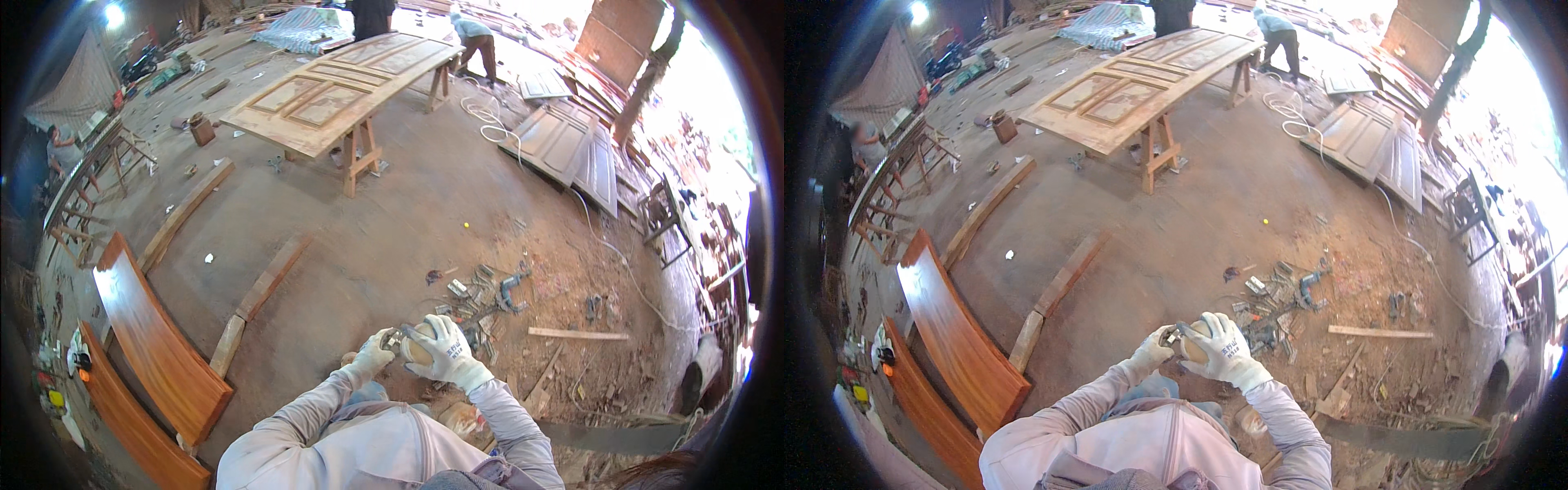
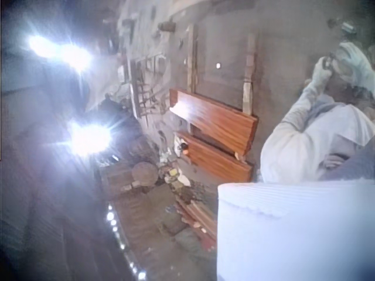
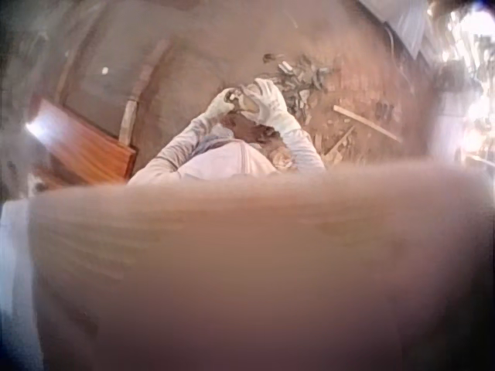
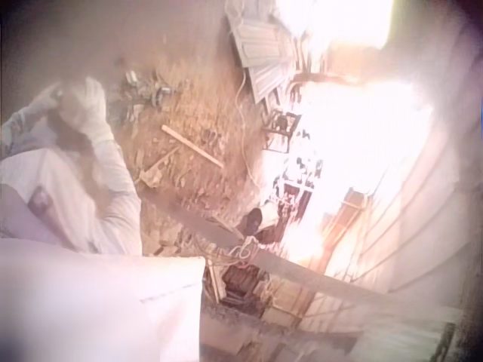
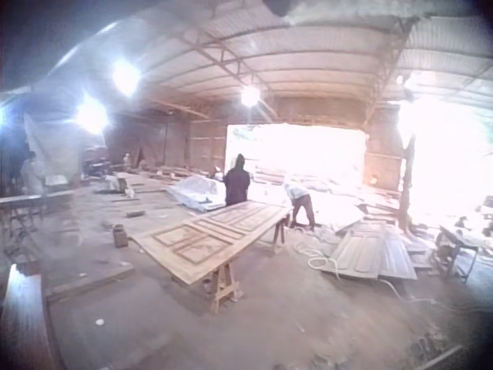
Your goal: The person pours a liquid finish into a spray gun cup, then wipes a wooden door with a cloth. They proceed to spray the door with the finish, covering the surface evenly. Other workers are visible in the background working on similar doors.
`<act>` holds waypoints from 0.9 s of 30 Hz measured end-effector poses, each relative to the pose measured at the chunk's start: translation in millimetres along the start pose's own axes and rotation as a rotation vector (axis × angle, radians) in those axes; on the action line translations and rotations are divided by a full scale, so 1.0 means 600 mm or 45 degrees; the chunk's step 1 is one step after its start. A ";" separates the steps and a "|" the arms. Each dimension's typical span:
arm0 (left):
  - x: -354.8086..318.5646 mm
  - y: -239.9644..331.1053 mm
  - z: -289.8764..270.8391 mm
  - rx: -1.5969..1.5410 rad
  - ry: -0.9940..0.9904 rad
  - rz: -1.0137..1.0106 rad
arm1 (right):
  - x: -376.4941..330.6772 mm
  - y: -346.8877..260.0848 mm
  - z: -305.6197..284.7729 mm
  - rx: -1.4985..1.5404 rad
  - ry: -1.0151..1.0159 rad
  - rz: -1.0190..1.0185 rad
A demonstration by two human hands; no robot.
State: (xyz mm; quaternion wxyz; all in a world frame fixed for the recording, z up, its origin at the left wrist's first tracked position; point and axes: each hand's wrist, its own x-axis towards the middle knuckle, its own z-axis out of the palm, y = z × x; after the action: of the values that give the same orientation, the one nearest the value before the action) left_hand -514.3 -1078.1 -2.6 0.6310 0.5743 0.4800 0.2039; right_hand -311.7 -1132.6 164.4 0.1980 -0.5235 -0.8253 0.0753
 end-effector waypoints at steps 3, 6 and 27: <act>0.015 0.000 -0.068 -0.093 -0.022 0.004 | 0.071 -0.012 0.026 -0.002 -0.012 -0.067; 0.030 -0.006 -0.138 -0.205 -0.064 0.005 | 0.132 -0.021 0.049 0.021 -0.084 -0.159; 0.199 0.054 -0.222 -0.328 0.386 -0.227 | 0.370 0.047 0.136 -0.092 -0.023 0.518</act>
State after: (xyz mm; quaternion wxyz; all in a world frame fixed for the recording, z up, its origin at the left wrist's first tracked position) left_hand -562.1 -902.5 -1.2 0.6353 0.4069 0.5884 0.2909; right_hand -404.2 -915.2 135.6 0.1524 -0.6855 -0.7064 0.0889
